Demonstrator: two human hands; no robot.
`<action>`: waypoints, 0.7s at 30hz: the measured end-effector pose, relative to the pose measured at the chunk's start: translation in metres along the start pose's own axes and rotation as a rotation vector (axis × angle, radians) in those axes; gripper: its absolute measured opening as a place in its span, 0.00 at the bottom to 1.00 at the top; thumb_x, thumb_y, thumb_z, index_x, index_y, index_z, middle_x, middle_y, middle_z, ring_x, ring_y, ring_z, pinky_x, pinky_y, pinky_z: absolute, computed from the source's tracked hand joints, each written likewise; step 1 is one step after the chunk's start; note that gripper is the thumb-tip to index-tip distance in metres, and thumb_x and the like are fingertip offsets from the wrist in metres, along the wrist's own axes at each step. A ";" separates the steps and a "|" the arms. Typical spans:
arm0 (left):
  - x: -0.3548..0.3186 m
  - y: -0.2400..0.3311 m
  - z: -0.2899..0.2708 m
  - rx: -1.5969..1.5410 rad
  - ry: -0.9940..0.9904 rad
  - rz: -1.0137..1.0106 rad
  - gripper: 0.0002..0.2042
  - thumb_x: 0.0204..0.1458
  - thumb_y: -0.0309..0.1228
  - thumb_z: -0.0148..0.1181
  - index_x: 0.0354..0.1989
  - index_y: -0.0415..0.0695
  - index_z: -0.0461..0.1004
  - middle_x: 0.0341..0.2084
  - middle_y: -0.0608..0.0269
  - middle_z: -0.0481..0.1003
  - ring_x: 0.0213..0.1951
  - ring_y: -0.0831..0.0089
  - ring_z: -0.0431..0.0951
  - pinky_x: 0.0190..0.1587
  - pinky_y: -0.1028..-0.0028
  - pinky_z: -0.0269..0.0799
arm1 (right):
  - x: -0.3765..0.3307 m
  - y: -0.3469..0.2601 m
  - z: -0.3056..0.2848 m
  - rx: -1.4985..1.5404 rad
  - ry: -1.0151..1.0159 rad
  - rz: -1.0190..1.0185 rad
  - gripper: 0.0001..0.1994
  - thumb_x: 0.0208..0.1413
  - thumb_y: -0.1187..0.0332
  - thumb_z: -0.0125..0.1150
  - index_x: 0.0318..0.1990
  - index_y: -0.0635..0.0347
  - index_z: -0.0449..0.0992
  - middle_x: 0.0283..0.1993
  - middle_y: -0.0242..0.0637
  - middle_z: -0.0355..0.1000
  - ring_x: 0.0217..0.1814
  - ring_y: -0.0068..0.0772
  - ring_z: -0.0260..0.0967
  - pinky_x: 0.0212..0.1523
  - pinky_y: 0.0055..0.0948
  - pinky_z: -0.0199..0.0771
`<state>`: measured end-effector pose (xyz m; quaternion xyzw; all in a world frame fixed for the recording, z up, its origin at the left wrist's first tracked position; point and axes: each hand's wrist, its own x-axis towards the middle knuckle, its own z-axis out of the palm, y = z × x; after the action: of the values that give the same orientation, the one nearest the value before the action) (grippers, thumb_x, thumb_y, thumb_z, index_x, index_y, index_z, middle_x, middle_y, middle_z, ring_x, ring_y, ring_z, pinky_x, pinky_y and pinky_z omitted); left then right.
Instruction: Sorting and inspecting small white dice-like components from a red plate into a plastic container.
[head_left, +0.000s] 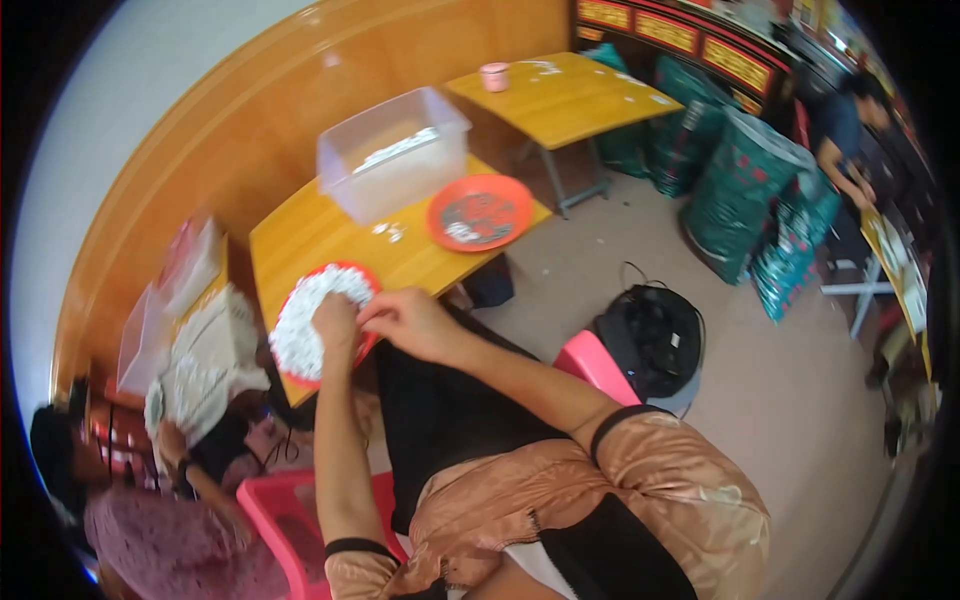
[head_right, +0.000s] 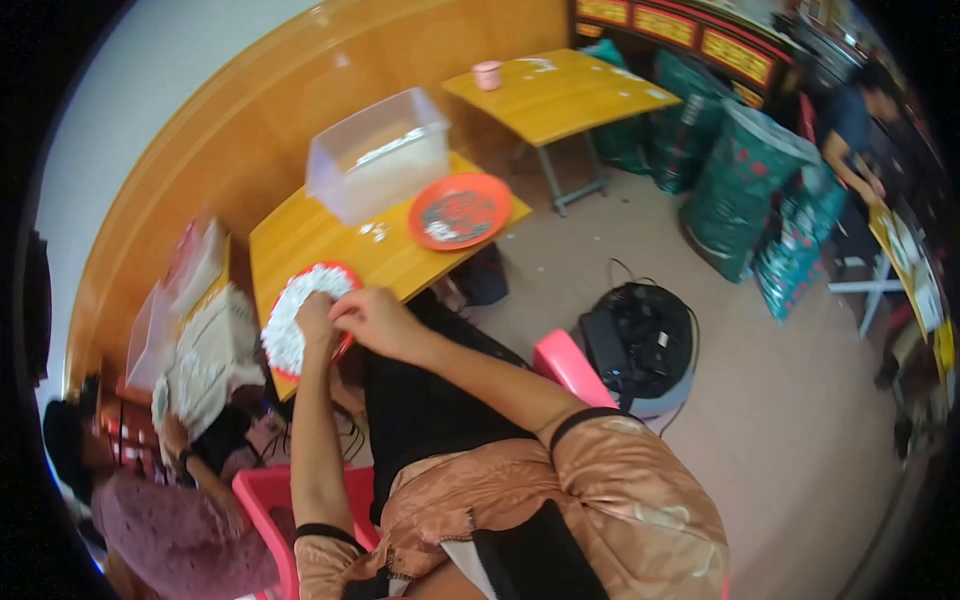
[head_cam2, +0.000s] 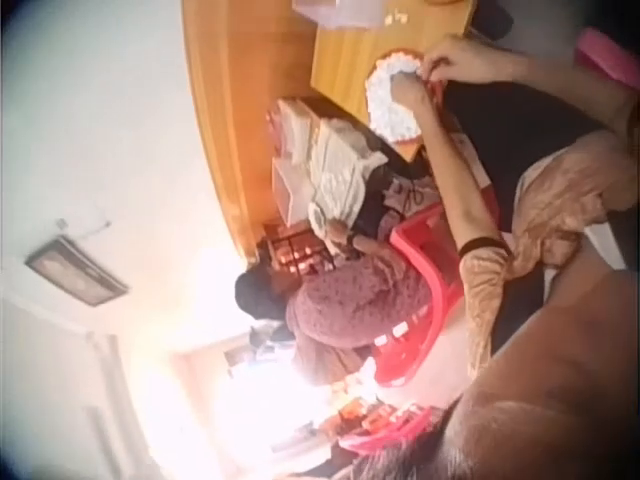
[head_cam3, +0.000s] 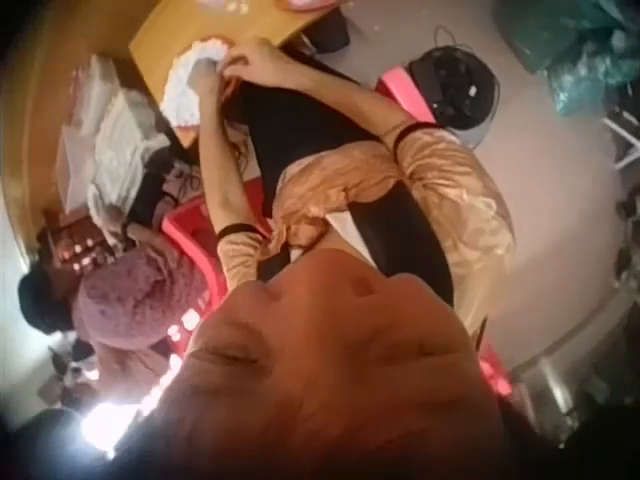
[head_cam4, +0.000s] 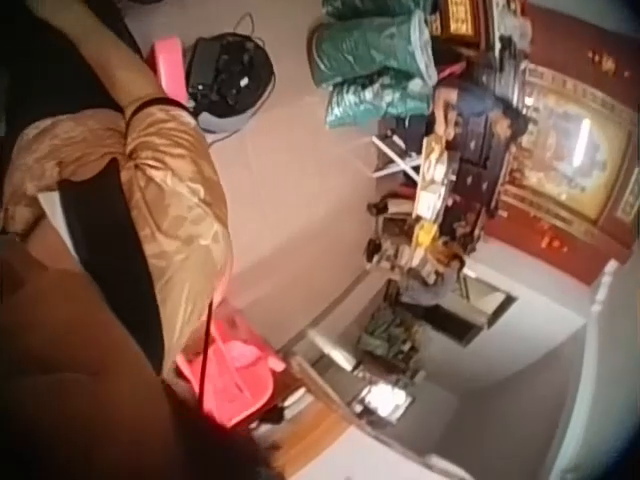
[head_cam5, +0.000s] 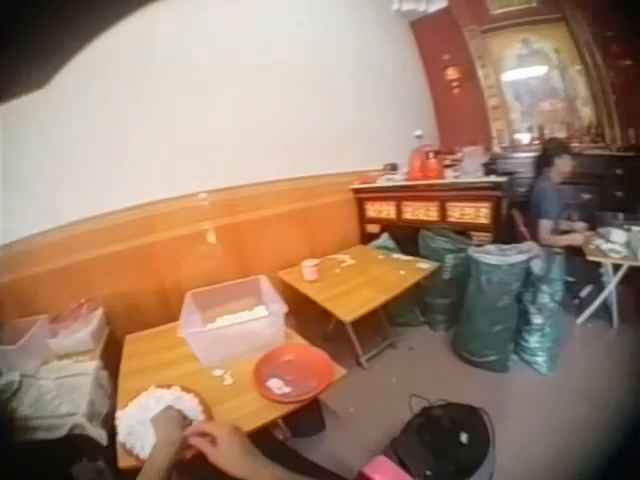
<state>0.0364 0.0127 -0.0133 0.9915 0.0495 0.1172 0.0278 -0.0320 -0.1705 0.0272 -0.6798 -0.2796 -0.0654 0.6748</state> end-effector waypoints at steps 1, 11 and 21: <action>0.001 -0.001 0.003 0.054 0.059 0.058 0.09 0.43 0.32 0.56 0.25 0.40 0.77 0.24 0.49 0.75 0.29 0.55 0.78 0.31 0.61 0.72 | -0.001 -0.003 0.001 0.015 0.005 -0.009 0.05 0.47 0.75 0.60 0.32 0.63 0.77 0.27 0.36 0.74 0.28 0.21 0.70 0.31 0.22 0.69; -0.043 0.004 -0.047 -0.646 0.407 0.012 0.06 0.52 0.29 0.53 0.32 0.40 0.69 0.23 0.55 0.75 0.23 0.66 0.76 0.25 0.69 0.69 | -0.001 -0.009 -0.001 -0.092 0.132 -0.133 0.05 0.46 0.77 0.57 0.32 0.63 0.77 0.30 0.44 0.71 0.33 0.38 0.70 0.35 0.28 0.69; -0.131 0.043 -0.106 -1.798 0.247 -0.189 0.07 0.54 0.23 0.52 0.39 0.36 0.73 0.21 0.67 0.72 0.24 0.84 0.69 0.29 0.86 0.62 | -0.013 -0.058 0.002 0.051 0.022 -0.115 0.07 0.50 0.79 0.53 0.37 0.67 0.75 0.34 0.40 0.70 0.34 0.31 0.70 0.35 0.23 0.69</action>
<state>-0.1118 -0.0387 0.0626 0.5682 0.0233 0.2144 0.7941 -0.0709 -0.1765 0.0723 -0.6446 -0.3125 -0.1043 0.6899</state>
